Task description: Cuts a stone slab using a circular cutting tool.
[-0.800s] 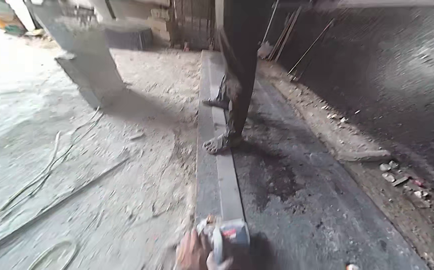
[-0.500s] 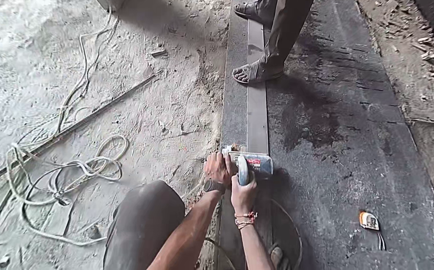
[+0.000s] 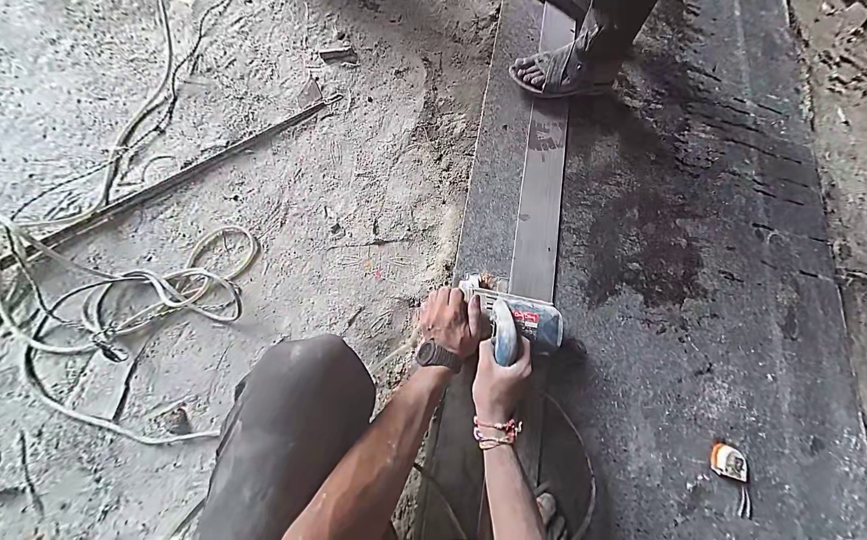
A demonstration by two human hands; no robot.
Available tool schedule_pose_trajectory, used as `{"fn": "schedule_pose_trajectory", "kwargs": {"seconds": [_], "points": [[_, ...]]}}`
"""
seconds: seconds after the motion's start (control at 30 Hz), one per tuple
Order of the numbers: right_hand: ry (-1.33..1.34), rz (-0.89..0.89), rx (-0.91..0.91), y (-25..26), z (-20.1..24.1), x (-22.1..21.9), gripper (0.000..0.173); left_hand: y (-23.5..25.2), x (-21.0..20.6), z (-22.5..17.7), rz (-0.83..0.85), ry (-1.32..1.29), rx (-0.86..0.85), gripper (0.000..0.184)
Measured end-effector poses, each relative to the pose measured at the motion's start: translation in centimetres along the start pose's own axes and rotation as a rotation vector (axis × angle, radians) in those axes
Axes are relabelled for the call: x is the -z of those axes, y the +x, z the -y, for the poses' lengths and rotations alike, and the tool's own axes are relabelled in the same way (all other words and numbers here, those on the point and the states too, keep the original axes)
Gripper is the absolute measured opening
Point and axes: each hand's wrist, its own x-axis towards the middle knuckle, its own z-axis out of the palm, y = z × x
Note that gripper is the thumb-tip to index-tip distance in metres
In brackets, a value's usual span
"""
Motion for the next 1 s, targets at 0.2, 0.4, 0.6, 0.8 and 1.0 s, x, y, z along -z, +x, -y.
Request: {"fn": "schedule_pose_trajectory", "kwargs": {"seconds": [0.2, 0.4, 0.6, 0.8, 1.0], "points": [[-0.019, -0.018, 0.026, 0.3, 0.1, -0.4, 0.047, 0.4, -0.5, 0.2, -0.02, -0.011, 0.002, 0.058], [-0.009, -0.026, 0.043, 0.6, 0.1, -0.5, 0.046, 0.7, -0.8, 0.4, -0.031, -0.031, -0.012, 0.058], [-0.026, -0.03, 0.063, 0.8, 0.3, -0.8, 0.047, 1.1, -1.0, 0.5, -0.031, -0.042, -0.007, 0.058], [-0.022, -0.05, 0.073, 1.1, 0.4, -1.1, 0.047, 1.5, -1.3, 0.5, -0.042, -0.044, -0.003, 0.058], [-0.028, -0.056, 0.094, 1.3, 0.6, -1.3, 0.046, 1.7, -1.4, 0.6, -0.023, -0.055, 0.004, 0.057]]}}
